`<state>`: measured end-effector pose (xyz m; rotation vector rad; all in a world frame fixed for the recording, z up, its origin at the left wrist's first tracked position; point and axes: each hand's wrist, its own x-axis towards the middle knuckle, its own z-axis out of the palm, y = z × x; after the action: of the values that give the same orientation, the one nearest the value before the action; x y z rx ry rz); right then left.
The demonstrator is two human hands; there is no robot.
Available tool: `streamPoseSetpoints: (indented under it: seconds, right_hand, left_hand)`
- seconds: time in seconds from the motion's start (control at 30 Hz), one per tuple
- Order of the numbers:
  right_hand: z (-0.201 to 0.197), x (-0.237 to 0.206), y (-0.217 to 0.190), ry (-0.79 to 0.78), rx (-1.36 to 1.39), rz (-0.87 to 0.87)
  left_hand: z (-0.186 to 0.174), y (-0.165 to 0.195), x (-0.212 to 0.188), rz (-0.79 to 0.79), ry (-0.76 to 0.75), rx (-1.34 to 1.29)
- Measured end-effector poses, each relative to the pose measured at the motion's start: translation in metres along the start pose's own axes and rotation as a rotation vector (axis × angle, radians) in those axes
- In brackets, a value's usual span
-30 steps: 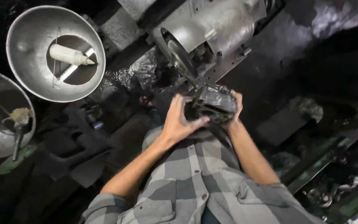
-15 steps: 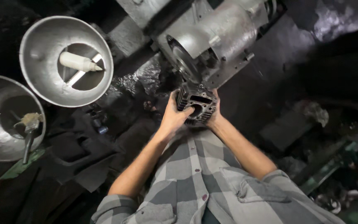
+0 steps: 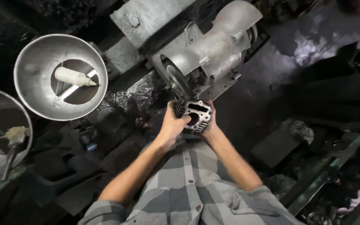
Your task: The person holds a small engine cylinder head and presses its surfaces against a spinning bench grinder, rotating and repositioning the part repeatedly to grind and smooth its edges and faces. They briefly step away, then return and continue grinding the cylinder head from different angles.
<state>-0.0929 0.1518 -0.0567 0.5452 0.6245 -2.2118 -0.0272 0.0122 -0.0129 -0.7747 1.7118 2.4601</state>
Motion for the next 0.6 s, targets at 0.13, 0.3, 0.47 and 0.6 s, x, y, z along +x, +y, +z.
streamPoseSetpoints:
  seconds: [0.13,0.3,0.47,0.6]
  right_hand:
    - [-0.010,-0.028,-0.019,0.056,-0.091,-0.143]
    - [0.004,-0.084,-0.046,0.038,-0.304,-0.260]
    - [0.035,-0.114,-0.042,0.051,-0.738,-0.454]
    - [0.061,-0.119,-0.031,0.037,-1.401,-0.678]
  left_hand:
    - [0.015,0.003,-0.013,0.110,-0.157,0.040]
    - [0.012,0.006,-0.026,0.117,-0.557,0.032]
    - [-0.005,-0.023,-0.002,-0.311,-0.660,-0.465]
    - [-0.013,-0.053,0.018,-0.387,-0.677,-0.596]
